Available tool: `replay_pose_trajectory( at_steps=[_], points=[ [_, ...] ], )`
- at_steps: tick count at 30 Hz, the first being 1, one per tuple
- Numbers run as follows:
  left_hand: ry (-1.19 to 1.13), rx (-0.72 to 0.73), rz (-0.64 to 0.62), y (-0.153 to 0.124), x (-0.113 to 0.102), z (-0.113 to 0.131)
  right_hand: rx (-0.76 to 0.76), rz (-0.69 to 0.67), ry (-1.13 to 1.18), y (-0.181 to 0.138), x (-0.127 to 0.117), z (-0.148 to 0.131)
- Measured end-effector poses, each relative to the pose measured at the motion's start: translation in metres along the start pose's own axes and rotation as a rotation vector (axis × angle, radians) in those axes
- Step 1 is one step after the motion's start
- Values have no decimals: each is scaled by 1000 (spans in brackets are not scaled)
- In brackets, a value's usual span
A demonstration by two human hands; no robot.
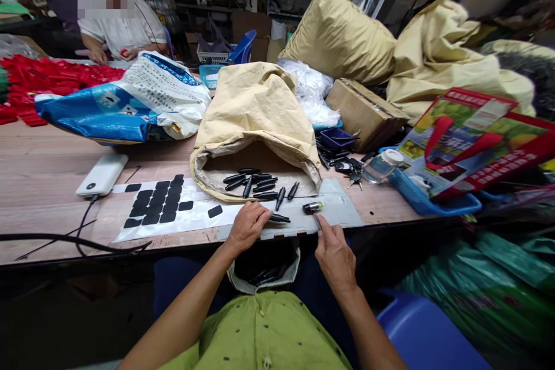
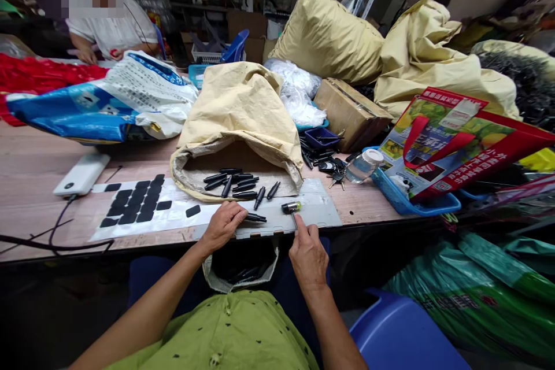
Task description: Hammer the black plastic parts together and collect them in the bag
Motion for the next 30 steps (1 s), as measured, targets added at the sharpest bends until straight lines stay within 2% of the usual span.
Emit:
replay_pose_trajectory(
  at_steps=[12, 19, 22, 25, 28, 30],
  points=[
    [-22, 32, -21, 0, -2, -1, 12, -48, -39, 6, -4, 3],
    [42, 189, -129, -24, -1, 21, -1, -29, -20, 3, 0, 4],
    [51, 212, -124, -35, -3, 30, 10, -29, -11, 2, 1, 4],
    [57, 145, 7, -30, -13, 30, 9, -27, 0, 2, 1, 5],
    [146, -36, 284, -9, -31, 16, -2, -15, -1, 2, 2, 5],
    [243, -176, 416, 8, -43, 4, -13, 8, -4, 2, 2, 6]
  ],
)
Point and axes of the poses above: each hand's wrist, its own y-axis towards the middle knuckle, its own x-axis out of the palm, z = x × y, the point moved 3 cm from there along y, towards the middle knuckle, and after that the axes turned 1 degree about z, right-handed, at the moved point
